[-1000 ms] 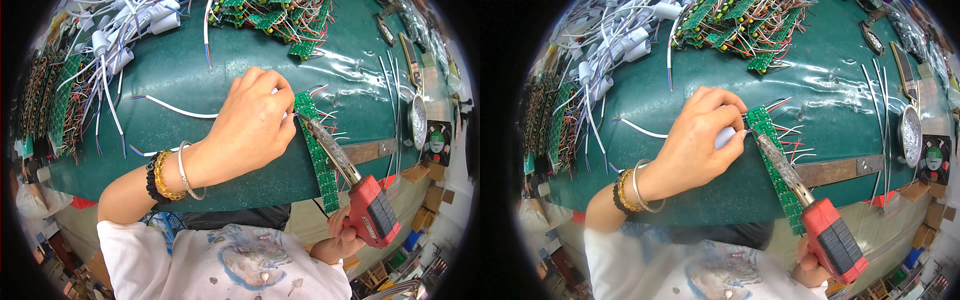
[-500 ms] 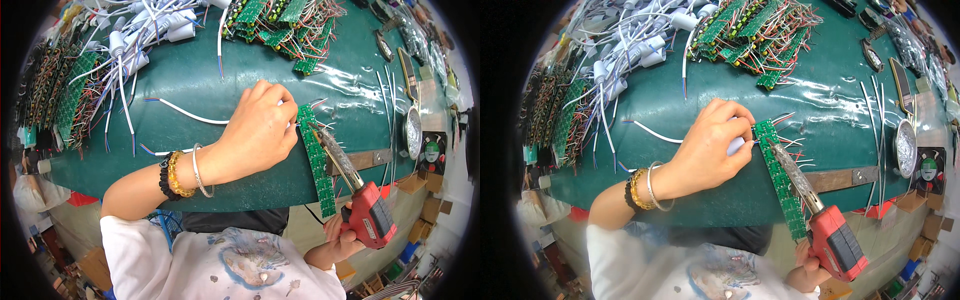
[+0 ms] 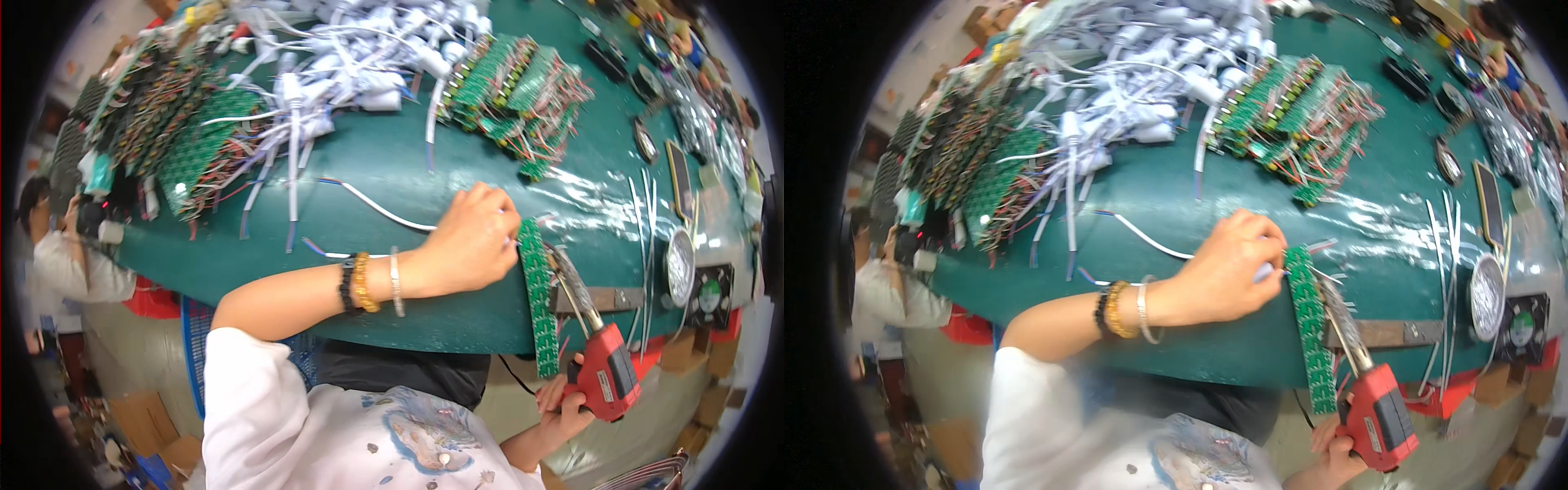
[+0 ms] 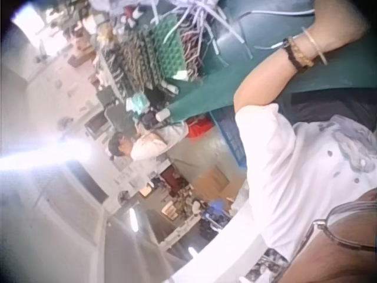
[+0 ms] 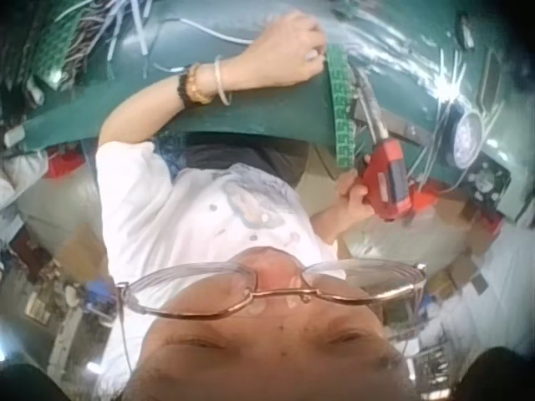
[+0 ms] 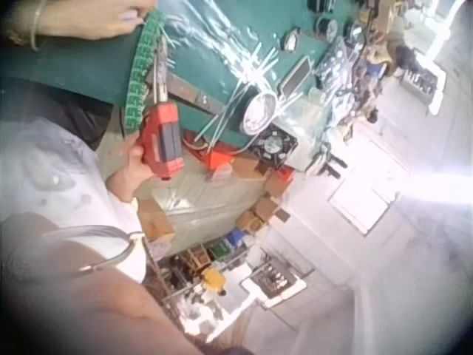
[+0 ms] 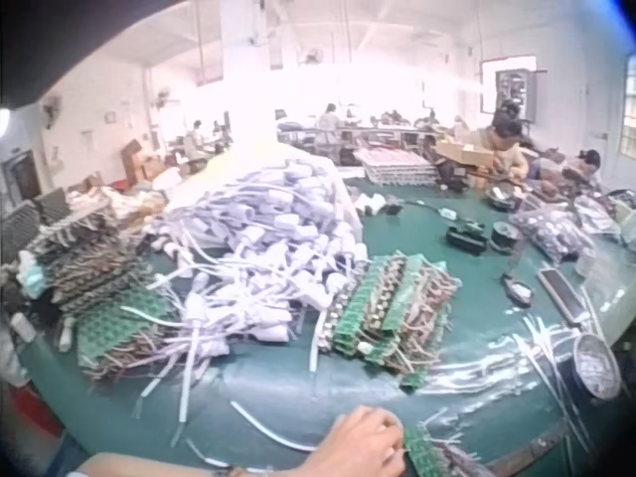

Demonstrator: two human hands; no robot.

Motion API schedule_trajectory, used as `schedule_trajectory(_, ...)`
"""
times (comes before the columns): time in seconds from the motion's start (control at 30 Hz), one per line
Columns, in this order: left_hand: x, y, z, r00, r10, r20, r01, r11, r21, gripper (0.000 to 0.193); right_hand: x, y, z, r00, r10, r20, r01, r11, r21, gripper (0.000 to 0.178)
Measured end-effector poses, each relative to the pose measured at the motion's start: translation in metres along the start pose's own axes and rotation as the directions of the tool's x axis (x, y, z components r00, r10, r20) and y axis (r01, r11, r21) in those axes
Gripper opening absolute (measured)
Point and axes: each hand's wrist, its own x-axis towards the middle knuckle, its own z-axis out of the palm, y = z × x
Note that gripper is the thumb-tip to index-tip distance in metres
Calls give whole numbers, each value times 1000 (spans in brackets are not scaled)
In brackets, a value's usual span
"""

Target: The person solders wired components onto a circuit board using a soldering iron, places the assembled piece into a blue basket, and picks up another circuit board to solder more wired components onto it.

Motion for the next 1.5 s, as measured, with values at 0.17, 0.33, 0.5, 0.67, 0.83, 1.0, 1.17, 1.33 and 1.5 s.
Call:
schedule_trajectory(0.17,-2,4,-1,998,-36,57,33,998,60,15,-1,9,-3,999,20,-44,-14,991,136,58)
schedule_trajectory(0.33,2,-5,-48,914,262,-310,-151,928,339,34,-1,7,-1,997,-4,-78,13,993,117,57)
schedule_trajectory(0.5,32,-64,-150,828,-138,-544,514,575,637,57,-3,5,0,994,-20,-108,32,993,116,57)
schedule_trajectory(0.67,51,-104,-143,810,-397,-432,581,646,495,60,-3,5,4,997,-7,-82,18,992,124,56)
schedule_trajectory(0.83,63,-116,-142,882,-367,-296,459,809,366,28,-2,4,5,998,-39,-54,45,992,121,57)
schedule_trajectory(1.0,47,-83,-191,864,-157,-479,283,937,203,25,-3,4,1,995,-27,-101,39,992,119,59)
schedule_trajectory(1.17,-34,-49,-194,970,-20,-241,80,967,242,24,-1,7,0,996,-24,-91,37,989,142,63)
schedule_trajectory(1.33,-73,-52,-184,995,-89,-34,95,912,399,22,-4,9,1,997,-38,-73,48,990,135,69)
schedule_trajectory(1.5,-64,-10,-176,997,-6,-74,63,595,802,25,-10,0,-1,992,-89,-91,105,977,184,74)
